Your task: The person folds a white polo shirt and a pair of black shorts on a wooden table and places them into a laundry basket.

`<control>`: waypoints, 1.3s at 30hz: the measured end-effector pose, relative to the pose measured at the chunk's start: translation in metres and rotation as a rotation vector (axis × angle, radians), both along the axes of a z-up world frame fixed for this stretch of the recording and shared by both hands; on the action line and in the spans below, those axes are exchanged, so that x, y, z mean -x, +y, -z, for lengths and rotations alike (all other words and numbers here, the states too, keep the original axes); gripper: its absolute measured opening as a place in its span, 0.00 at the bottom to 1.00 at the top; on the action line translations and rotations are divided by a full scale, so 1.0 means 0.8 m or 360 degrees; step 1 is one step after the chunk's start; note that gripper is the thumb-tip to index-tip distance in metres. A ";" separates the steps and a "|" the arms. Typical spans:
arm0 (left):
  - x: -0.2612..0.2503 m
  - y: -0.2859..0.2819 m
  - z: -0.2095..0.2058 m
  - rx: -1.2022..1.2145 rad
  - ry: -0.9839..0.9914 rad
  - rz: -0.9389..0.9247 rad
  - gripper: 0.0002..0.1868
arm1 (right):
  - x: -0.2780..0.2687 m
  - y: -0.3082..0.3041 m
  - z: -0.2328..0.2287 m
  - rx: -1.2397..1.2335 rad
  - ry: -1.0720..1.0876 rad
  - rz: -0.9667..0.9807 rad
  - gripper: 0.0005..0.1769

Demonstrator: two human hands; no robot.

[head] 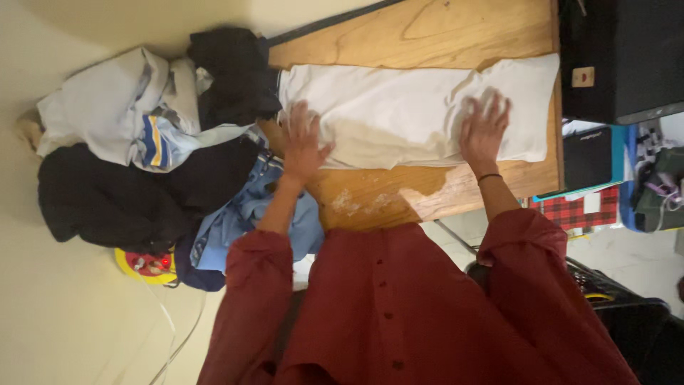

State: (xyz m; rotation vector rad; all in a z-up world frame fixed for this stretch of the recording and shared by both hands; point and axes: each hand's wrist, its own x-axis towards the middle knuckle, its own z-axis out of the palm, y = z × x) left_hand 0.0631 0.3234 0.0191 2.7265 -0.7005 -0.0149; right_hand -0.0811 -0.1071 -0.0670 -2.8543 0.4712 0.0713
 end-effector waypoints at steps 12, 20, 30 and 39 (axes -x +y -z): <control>0.088 -0.050 0.019 -0.0343 0.0360 -0.0201 0.60 | -0.095 -0.052 -0.007 -0.0227 0.0218 -0.0090 0.40; 0.164 -0.115 0.050 -0.0549 0.0465 -0.0361 0.47 | -0.134 -0.117 -0.016 -0.0073 -0.0040 -0.0336 0.38; 0.186 -0.130 -0.008 -0.0401 0.0262 -0.0054 0.60 | 0.021 0.008 -0.032 -0.0300 0.0046 -0.0299 0.35; 0.125 -0.052 0.010 -0.0488 0.0451 0.0290 0.29 | 0.084 0.030 -0.041 -0.0261 -0.0253 -0.0246 0.30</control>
